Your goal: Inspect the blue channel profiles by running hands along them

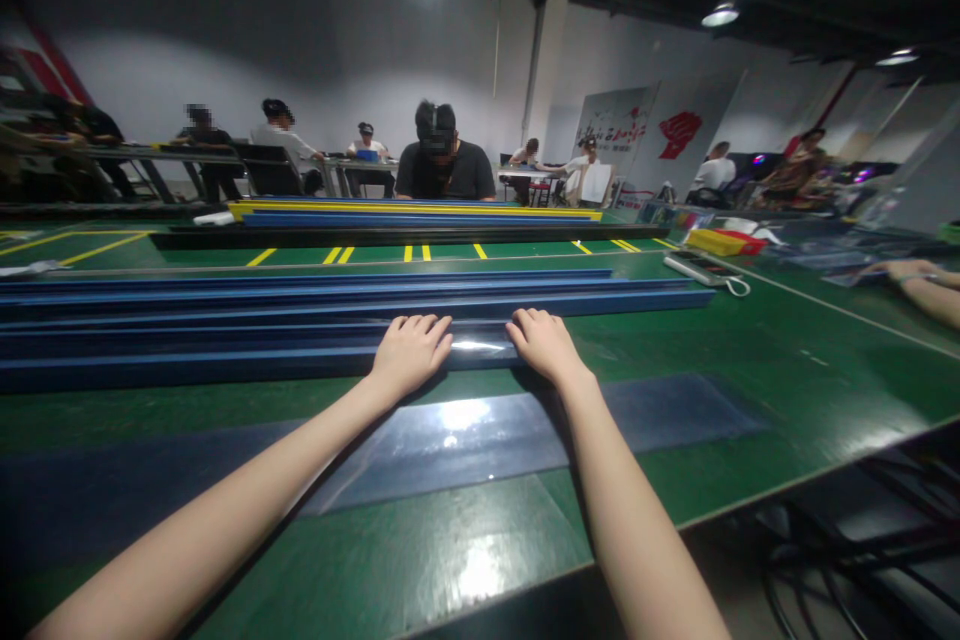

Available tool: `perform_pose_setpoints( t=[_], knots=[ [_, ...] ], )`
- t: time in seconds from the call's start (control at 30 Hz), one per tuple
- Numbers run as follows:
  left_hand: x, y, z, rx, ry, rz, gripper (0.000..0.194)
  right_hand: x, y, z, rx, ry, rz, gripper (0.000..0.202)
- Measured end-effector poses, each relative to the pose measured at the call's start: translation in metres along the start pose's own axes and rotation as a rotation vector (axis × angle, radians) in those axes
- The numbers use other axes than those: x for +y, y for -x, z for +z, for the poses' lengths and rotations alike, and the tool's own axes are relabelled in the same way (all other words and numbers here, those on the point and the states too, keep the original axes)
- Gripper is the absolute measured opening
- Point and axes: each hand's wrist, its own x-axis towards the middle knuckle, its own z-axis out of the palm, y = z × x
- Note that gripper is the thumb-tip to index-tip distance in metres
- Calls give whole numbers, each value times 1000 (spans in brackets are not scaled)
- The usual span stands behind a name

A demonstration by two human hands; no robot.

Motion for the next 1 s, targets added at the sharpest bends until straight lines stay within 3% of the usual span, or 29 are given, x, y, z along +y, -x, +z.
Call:
perform_pose_setpoints(
  t=[1.0],
  knots=[
    [0,0,0,6,11,-7,38,-1,1,-2,-6,5,2,33]
  ],
)
